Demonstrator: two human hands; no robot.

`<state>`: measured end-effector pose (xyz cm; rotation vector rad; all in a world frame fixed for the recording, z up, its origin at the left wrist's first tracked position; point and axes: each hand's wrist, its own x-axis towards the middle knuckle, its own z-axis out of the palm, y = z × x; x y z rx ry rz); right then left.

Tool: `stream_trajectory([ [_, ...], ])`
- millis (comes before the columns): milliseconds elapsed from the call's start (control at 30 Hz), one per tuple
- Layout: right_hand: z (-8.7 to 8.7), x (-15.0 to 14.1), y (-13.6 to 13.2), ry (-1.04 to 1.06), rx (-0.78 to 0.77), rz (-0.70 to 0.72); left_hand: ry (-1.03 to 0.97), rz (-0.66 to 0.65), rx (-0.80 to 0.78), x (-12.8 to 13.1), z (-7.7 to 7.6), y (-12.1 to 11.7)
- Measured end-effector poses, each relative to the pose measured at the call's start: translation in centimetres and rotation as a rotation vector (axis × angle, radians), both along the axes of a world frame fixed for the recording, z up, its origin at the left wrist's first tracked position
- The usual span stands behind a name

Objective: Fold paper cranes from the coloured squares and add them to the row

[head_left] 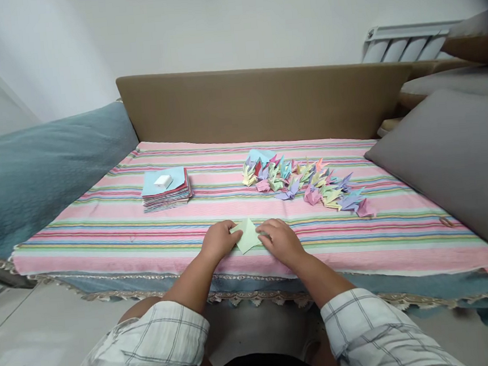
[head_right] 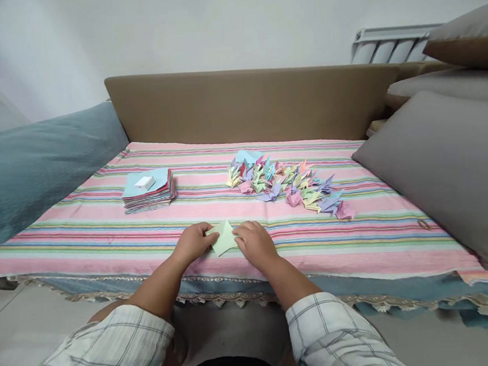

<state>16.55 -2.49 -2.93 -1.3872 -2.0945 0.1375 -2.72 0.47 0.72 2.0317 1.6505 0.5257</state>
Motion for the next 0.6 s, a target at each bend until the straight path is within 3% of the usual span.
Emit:
stream_trajectory([
  [167, -0.5, -0.2, -0.1, -0.044, -0.047, 0.057, 0.164, -0.045, 0.084, -0.9, 0.9, -0.2],
  [400, -0.3, -0.3, -0.3, -0.053, -0.052, 0.052, 0.092, -0.146, 0.061, -2.0, 0.9, -0.2],
  [600, -0.7, -0.3, -0.3, -0.026, -0.033, 0.035, -0.007, -0.157, 0.041, -1.9, 0.5, -0.2],
])
